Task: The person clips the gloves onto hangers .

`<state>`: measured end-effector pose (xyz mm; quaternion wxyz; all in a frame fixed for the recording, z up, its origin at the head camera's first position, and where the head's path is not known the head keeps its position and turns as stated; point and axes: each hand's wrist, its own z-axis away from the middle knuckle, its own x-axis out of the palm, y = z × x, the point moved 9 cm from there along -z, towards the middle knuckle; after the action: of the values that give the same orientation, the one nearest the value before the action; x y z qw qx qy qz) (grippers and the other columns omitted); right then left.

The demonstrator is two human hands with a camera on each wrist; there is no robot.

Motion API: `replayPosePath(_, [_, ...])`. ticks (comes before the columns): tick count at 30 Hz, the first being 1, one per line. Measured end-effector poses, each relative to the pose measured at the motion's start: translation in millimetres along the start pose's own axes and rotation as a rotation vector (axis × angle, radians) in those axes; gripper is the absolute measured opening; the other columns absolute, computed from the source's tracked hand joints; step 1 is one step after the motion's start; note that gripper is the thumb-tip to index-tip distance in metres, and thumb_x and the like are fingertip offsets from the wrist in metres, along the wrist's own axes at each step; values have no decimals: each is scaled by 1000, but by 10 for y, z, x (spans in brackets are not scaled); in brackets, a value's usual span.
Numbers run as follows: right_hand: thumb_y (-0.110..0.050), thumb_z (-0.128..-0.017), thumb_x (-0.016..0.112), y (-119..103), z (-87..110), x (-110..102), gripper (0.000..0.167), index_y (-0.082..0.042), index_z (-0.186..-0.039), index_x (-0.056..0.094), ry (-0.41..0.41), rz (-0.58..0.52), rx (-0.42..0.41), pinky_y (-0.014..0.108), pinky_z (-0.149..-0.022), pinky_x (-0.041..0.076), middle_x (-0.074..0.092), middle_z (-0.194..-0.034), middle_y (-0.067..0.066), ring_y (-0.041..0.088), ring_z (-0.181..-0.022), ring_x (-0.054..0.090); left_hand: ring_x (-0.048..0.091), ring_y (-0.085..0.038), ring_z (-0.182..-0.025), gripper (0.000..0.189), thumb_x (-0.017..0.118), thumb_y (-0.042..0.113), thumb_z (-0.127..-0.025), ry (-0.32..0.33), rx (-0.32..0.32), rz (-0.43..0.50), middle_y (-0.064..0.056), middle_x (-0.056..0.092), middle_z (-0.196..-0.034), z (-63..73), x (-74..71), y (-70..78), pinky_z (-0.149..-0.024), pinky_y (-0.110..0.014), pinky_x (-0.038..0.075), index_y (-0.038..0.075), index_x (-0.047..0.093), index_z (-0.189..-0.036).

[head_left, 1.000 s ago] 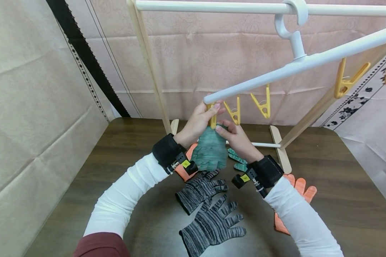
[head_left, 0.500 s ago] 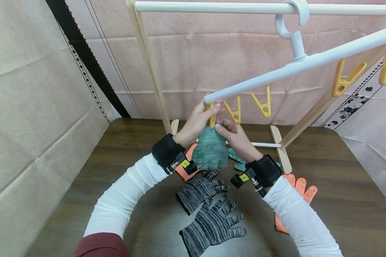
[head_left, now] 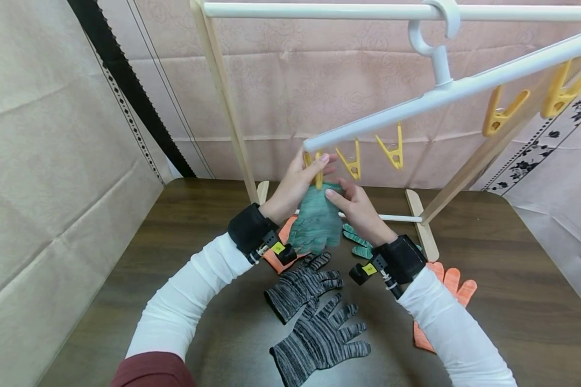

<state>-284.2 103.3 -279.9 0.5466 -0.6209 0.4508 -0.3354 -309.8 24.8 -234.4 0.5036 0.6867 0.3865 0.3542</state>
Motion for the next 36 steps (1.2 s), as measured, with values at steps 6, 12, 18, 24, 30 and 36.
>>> replayPosePath(6, [-22,-94,41,56,30,-26,29,-3,-117,44,-23,0,-12,23,-66,48,56,-94,-5,6,-79,56,48,-24,-116,38,37,22,-96,18,-13,4,-18,50,-125,9,-79,-25,-95,-34,39,10,28,-130])
replayPosePath(12, [-23,-94,42,114,46,-41,22,-6,-105,51,-35,27,-22,23,-69,45,54,-91,-2,9,-80,52,49,-19,-109,34,37,23,-96,16,-4,17,-16,51,-123,32,-114,-37,-88,-29,40,2,41,-122])
replayPosePath(18, [-22,-94,43,164,71,-63,23,-4,-106,51,-44,64,-27,25,-74,41,54,-90,-2,10,-82,50,51,-16,-97,39,40,25,-95,54,-54,15,-13,48,-117,60,-174,-106,-82,-30,43,10,30,-130])
replayPosePath(24, [-23,-93,45,239,120,-106,21,-4,-101,50,-31,109,4,26,-75,39,50,-83,0,13,-79,47,49,-14,-90,44,43,21,-93,94,-92,-26,-7,46,-106,85,-242,-180,-80,-29,41,10,26,-133])
replayPosePath(30, [-24,-92,46,315,159,-135,20,-5,-96,48,-25,140,32,29,-76,36,46,-81,3,16,-77,44,47,-19,-104,51,42,21,-93,76,-125,-37,-11,44,-121,107,-270,-245,-89,-35,39,13,19,-138])
replayPosePath(36, [-21,-92,46,406,204,-207,25,1,-104,50,-18,175,46,30,-80,41,53,-85,2,17,-80,51,39,-25,-121,54,44,20,-93,94,-157,-50,-13,37,-134,149,-327,-295,-98,-39,34,13,16,-139])
